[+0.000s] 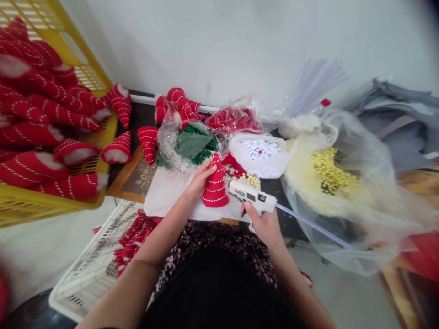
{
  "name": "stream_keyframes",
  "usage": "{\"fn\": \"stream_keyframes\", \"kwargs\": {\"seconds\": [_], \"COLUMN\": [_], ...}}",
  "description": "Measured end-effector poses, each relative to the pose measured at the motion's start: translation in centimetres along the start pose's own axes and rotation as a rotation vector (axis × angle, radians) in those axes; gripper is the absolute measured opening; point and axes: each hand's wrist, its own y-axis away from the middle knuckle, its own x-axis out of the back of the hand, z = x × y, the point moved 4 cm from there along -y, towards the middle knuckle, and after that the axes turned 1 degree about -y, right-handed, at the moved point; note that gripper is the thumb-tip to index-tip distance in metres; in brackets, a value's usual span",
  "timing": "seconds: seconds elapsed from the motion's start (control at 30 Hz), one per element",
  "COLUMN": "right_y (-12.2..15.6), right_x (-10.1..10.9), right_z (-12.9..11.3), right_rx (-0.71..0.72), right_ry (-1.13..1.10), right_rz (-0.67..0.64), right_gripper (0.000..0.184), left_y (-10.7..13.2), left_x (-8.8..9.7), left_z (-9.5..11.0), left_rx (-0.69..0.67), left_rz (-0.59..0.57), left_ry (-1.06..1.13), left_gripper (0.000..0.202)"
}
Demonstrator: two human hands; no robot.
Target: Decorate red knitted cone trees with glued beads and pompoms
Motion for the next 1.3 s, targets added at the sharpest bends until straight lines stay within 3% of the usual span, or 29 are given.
{"fn": "stream_keyframes", "kwargs": {"seconds": [0.27,0.37,0.5,0.83,1.3], "right_y": [-0.2,0.2,0.5,-1.1,-1.1], "right_x": [0.1,0.4,1.1,0.2,-0.1], "right_z": [-1.2,-0.2,0.7,-2.3,-1.5], "right_rx": [0.081,0.099,0.132,0.165,0.135], "right_ry": [0.055,0.175,0.330,0.162,0.188], "right_rz": [-0.023,0.049,0.185,0.058,0.053], "right_gripper": [0.040,0.036,0.044,0.031,0.044], "left_y": [0.1,0.0,-0.1,0.2,-0.1], "left_x": [-0.1,0.1,0.0,0.0,0.2], "left_z": [0.1,0.1,0.1,-0.1,-0.2], "left_rx": [0.002,-0.004,-0.003,0.011,-0.020], "left_rz": [0.017,0.034,0.026,-0.012,0.023], "left_ry": [0.007,-0.004,-0.002,0.014,0.045], "left_gripper": [0.050,0.050,0.049,0.045,0.042]}}
